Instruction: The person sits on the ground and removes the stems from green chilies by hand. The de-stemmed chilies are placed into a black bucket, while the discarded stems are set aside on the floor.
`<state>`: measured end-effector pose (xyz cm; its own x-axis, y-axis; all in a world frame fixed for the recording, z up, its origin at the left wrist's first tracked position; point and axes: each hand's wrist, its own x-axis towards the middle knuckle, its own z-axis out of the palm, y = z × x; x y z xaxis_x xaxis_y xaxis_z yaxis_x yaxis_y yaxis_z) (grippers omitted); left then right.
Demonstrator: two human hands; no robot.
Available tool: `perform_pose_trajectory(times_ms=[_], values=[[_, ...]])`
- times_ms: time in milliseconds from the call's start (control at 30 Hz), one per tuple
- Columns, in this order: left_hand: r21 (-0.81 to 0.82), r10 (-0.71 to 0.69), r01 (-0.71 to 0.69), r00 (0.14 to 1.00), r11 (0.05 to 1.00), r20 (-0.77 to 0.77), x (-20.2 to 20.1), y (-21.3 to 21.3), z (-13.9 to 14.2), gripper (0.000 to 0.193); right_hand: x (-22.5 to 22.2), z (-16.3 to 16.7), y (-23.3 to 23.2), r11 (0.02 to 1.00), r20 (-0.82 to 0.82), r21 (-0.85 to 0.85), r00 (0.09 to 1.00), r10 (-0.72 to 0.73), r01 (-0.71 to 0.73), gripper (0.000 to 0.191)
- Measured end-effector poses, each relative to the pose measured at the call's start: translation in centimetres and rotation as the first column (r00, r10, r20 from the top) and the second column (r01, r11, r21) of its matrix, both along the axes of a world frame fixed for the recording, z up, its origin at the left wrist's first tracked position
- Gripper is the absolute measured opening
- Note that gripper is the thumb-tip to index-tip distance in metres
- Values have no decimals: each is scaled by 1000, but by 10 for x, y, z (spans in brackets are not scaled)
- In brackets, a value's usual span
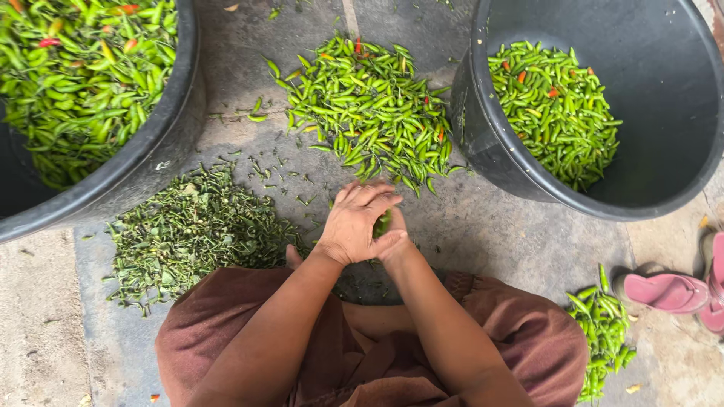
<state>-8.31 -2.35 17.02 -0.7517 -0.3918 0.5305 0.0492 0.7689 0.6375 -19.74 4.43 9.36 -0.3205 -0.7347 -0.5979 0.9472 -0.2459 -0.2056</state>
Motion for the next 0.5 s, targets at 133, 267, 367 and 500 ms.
perform_pose_trajectory(times_ms=[133,267,367,500], values=[[322,91,-32,981,946,-169,2,-13,-6,62,-27,55,11,921,3,-338,978,209,-196,21],[650,382,-234,919,723,-94,-2,-32,-27,54,-124,152,54,860,-42,-506,998,43,-59,18],[744,446,-297,895,599,-2,-11,-37,-45,45,-230,214,83,926,-454,-360,846,-279,111,36],[653,434,-412,890,636,140,-20,-33,-70,30,-316,212,95,708,-993,37,107,-54,705,40]])
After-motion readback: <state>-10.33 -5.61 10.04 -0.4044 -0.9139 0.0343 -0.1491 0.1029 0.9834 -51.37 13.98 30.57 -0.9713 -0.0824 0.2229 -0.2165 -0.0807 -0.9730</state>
